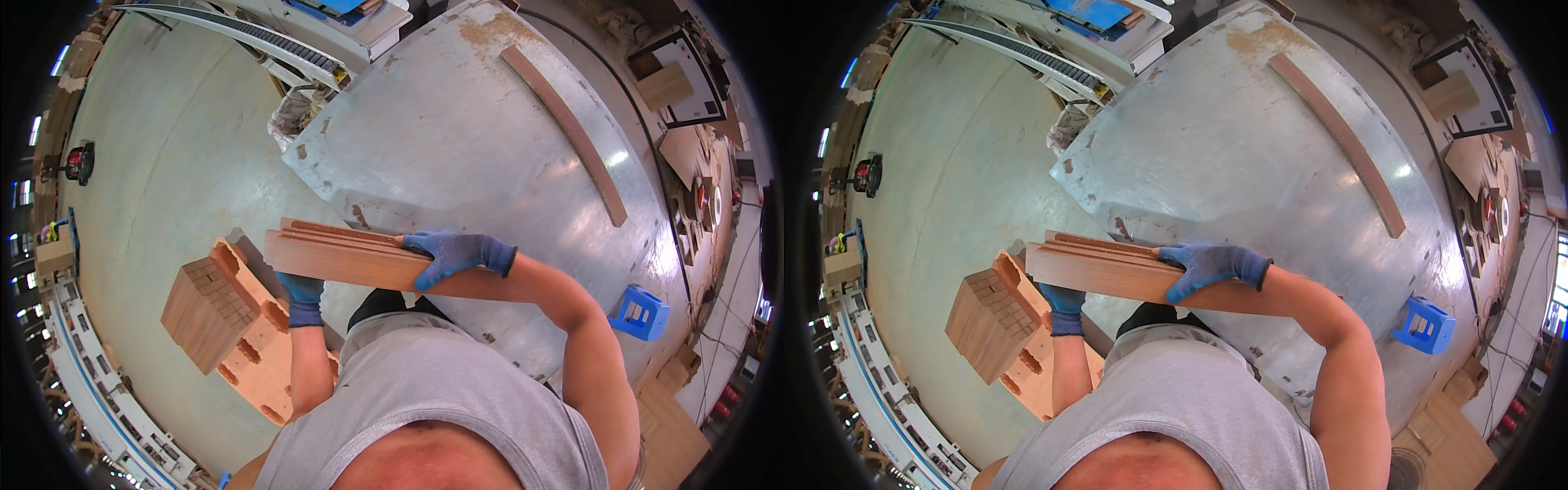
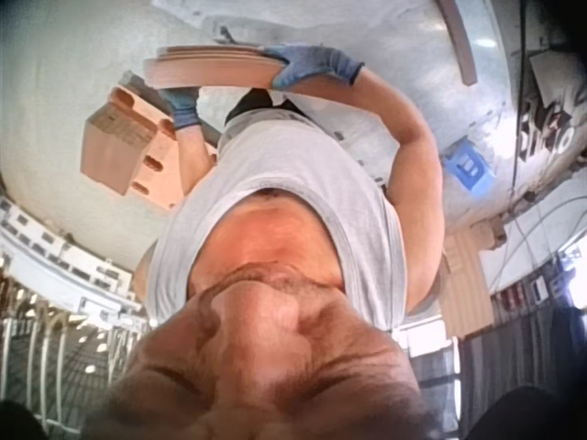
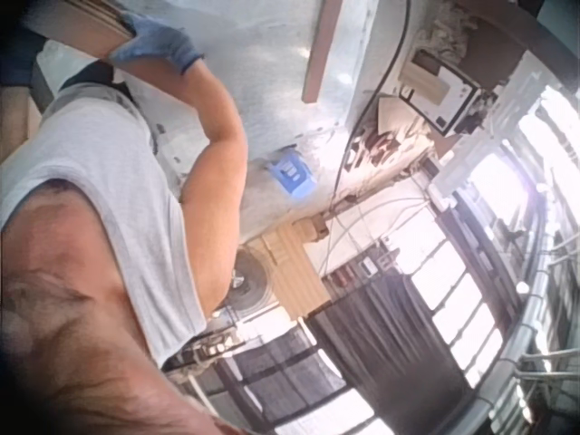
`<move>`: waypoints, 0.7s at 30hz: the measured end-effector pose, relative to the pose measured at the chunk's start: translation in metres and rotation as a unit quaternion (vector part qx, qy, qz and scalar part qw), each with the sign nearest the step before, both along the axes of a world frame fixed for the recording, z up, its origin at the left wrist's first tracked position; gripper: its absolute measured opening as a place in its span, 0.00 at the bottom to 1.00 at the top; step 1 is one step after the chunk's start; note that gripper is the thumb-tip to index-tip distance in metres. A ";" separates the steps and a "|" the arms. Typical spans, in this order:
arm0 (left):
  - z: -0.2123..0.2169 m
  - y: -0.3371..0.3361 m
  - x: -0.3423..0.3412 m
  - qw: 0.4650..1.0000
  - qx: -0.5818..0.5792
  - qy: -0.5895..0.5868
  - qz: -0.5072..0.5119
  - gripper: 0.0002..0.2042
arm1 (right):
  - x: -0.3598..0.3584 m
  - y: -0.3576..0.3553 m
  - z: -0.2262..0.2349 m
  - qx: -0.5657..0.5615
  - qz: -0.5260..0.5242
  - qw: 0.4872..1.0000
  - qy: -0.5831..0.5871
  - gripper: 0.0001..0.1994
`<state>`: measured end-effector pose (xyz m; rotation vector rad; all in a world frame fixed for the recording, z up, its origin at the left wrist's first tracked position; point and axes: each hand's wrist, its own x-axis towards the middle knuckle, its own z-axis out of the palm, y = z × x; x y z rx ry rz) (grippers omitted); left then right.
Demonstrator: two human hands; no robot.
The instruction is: The person peels excess edge strips off wooden boards by hand, gathers the boards, and places them onto a pallet. The person repeats stacking boards onto the pallet and then carries a long wooden board across the workshop.
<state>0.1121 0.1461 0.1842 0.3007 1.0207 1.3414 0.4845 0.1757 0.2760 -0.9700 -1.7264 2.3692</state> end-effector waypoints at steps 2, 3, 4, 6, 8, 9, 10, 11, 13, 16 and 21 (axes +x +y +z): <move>0.001 0.011 -0.004 0.998 0.047 -0.039 -0.011 0.29 | 0.005 -0.002 0.009 0.162 -0.004 0.983 -0.089 0.48; -0.006 0.015 -0.017 0.998 0.050 -0.033 -0.008 0.29 | 0.006 -0.003 0.016 0.165 -0.002 0.983 -0.083 0.48; -0.008 0.030 -0.013 0.893 0.183 0.402 -0.091 0.27 | 0.012 -0.005 0.021 0.182 -0.022 0.977 -0.112 0.51; 0.001 0.077 0.024 0.631 0.310 0.694 -0.158 0.25 | 0.030 -0.012 0.032 0.196 -0.062 0.966 -0.157 0.54; -0.015 0.106 0.021 0.865 0.278 0.373 -0.189 0.19 | 0.027 -0.026 0.046 0.344 -0.148 0.904 -0.205 0.53; -0.024 0.122 0.017 0.910 0.265 0.258 -0.188 0.17 | 0.023 -0.032 0.050 0.344 -0.153 0.904 -0.203 0.53; -0.032 0.139 0.014 0.943 0.245 0.139 -0.178 0.16 | 0.018 -0.040 0.052 0.415 -0.196 0.855 -0.241 0.52; -0.029 0.164 0.029 0.943 0.247 0.041 -0.218 0.15 | 0.018 -0.049 0.053 0.476 -0.242 0.794 -0.291 0.51; -0.025 0.211 0.039 0.909 0.261 0.058 -0.319 0.14 | 0.010 -0.060 0.050 0.480 -0.283 0.775 -0.297 0.49; -0.003 0.299 0.042 0.752 0.276 0.340 -0.494 0.14 | -0.010 -0.072 0.008 0.515 -0.280 0.684 -0.434 0.45; 0.012 0.302 0.068 0.802 0.252 0.384 -0.383 0.15 | -0.008 -0.077 -0.034 0.499 -0.291 0.668 -0.469 0.45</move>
